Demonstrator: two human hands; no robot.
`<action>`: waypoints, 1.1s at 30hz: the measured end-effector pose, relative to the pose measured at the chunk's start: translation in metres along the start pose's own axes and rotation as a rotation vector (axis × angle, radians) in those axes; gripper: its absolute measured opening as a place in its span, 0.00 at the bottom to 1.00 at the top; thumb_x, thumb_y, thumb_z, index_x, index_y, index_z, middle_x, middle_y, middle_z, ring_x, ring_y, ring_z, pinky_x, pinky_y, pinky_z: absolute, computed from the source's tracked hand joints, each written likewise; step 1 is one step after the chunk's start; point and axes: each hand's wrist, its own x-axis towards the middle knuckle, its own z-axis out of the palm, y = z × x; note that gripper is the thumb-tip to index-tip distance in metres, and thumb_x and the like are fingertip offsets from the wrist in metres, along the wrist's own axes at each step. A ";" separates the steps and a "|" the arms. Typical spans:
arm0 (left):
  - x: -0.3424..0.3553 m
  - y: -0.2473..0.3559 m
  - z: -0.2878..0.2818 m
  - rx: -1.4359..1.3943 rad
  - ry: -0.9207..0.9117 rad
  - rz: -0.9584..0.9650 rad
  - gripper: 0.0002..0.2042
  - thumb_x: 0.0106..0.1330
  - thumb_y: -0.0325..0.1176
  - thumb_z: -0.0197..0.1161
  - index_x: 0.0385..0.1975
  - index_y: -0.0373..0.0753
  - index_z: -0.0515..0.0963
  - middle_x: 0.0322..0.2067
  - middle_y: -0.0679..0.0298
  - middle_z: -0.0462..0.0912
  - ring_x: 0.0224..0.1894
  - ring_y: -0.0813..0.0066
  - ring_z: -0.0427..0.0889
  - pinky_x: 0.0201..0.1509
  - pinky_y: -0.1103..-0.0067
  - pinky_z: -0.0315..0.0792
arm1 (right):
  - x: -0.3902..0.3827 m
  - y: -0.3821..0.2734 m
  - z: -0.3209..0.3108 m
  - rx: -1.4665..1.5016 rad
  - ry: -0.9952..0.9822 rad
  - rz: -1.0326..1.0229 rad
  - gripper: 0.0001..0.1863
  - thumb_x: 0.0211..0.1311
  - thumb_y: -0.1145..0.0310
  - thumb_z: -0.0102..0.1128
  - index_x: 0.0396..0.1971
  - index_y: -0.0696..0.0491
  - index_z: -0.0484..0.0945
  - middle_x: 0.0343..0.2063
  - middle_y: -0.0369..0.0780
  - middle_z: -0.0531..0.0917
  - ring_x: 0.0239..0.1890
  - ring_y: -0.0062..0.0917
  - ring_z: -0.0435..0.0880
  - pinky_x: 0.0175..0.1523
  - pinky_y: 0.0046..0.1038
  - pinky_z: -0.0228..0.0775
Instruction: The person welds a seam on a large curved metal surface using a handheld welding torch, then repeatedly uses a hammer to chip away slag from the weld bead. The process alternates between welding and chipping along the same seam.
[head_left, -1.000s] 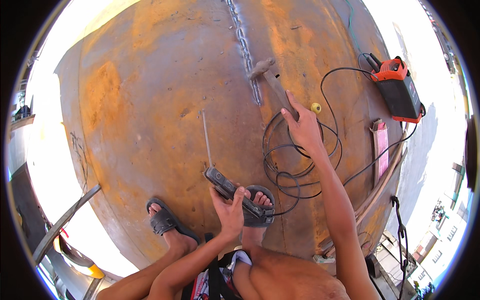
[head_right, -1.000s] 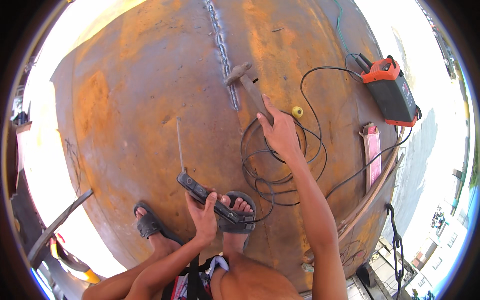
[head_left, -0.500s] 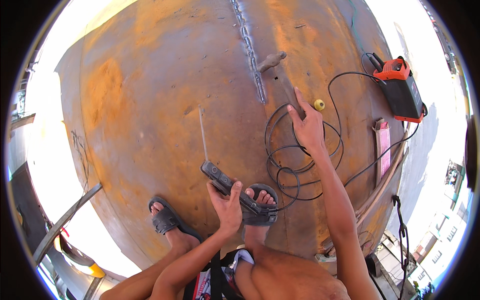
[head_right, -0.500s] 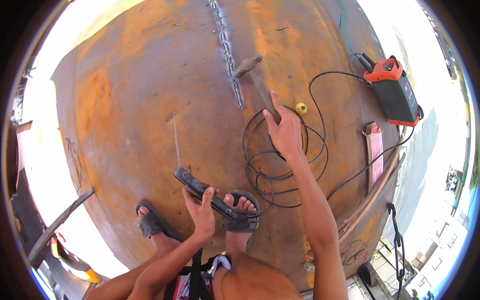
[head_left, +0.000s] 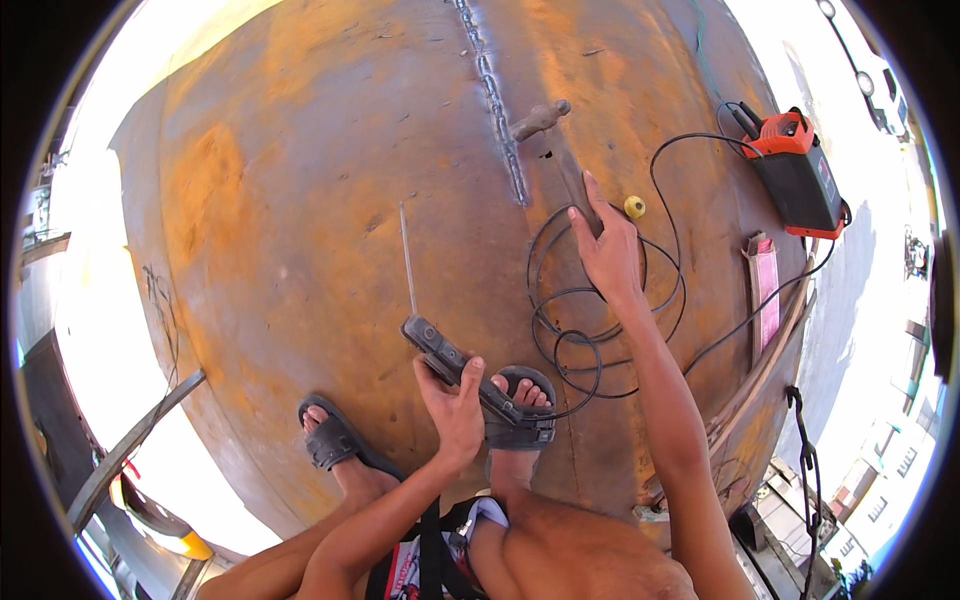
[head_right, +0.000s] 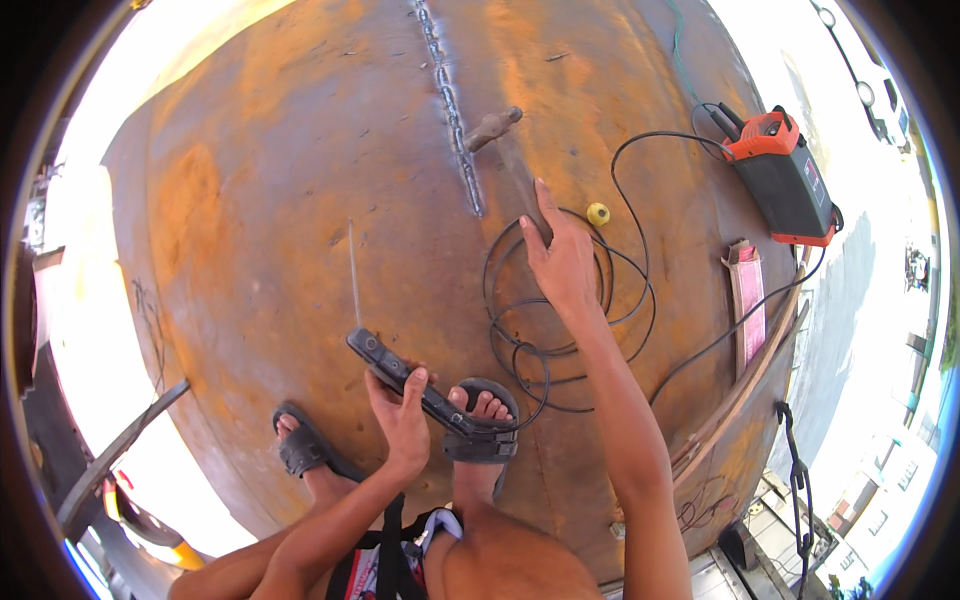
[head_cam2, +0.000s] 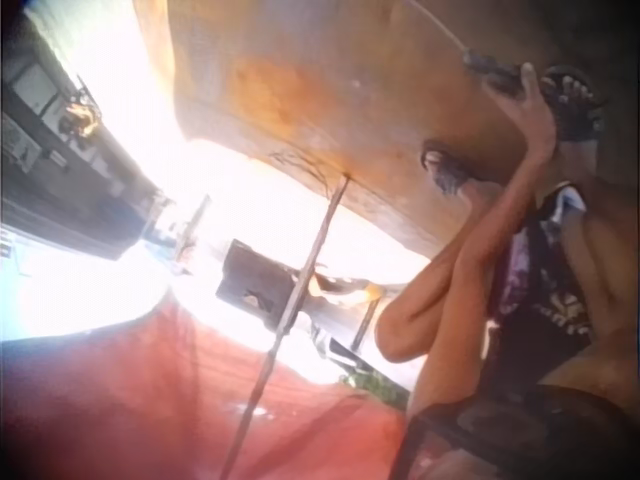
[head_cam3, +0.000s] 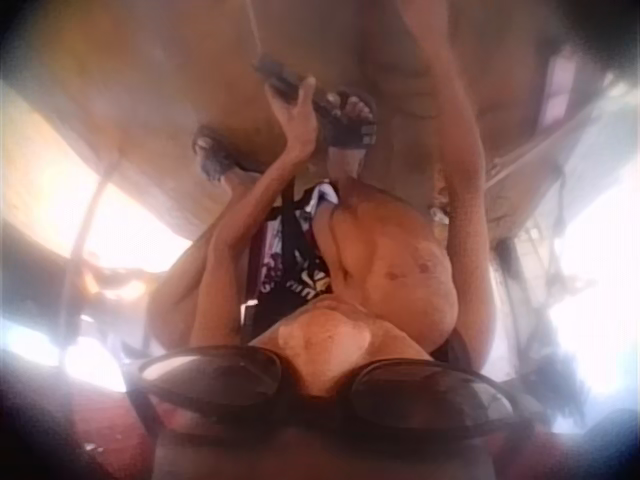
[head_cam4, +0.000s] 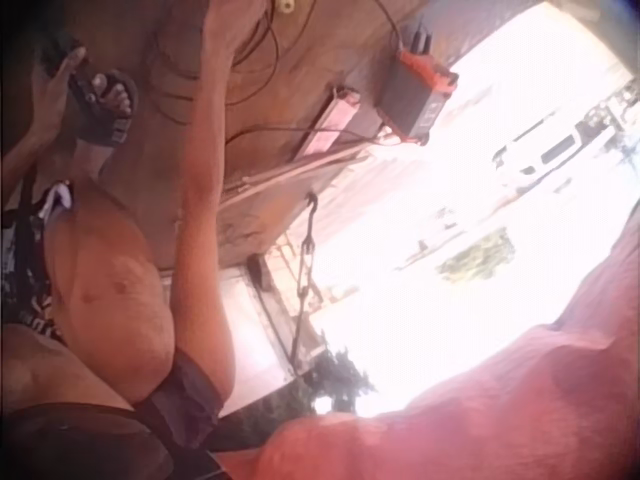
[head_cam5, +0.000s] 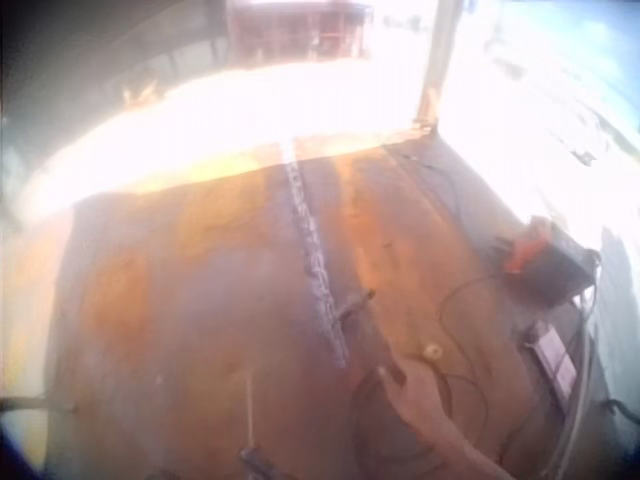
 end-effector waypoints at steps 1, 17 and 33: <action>0.001 0.000 -0.001 0.009 -0.003 0.002 0.16 0.76 0.26 0.70 0.55 0.35 0.70 0.45 0.61 0.79 0.44 0.70 0.84 0.54 0.72 0.81 | 0.002 0.002 -0.004 -0.002 -0.045 -0.005 0.31 0.76 0.64 0.67 0.75 0.52 0.74 0.34 0.58 0.86 0.28 0.47 0.79 0.41 0.39 0.74; 0.003 0.009 0.002 -0.054 -0.026 -0.051 0.17 0.74 0.27 0.72 0.52 0.37 0.69 0.44 0.64 0.79 0.44 0.81 0.79 0.51 0.80 0.76 | -0.005 0.008 -0.016 -0.046 -0.111 -0.003 0.31 0.76 0.62 0.67 0.76 0.49 0.74 0.40 0.57 0.88 0.35 0.50 0.84 0.46 0.41 0.76; 0.007 0.003 0.001 0.015 -0.001 0.012 0.15 0.76 0.28 0.70 0.53 0.36 0.71 0.41 0.63 0.81 0.43 0.73 0.84 0.51 0.76 0.77 | -0.014 0.008 -0.004 -0.016 0.095 -0.174 0.31 0.75 0.65 0.68 0.77 0.47 0.74 0.31 0.52 0.85 0.32 0.49 0.82 0.42 0.43 0.74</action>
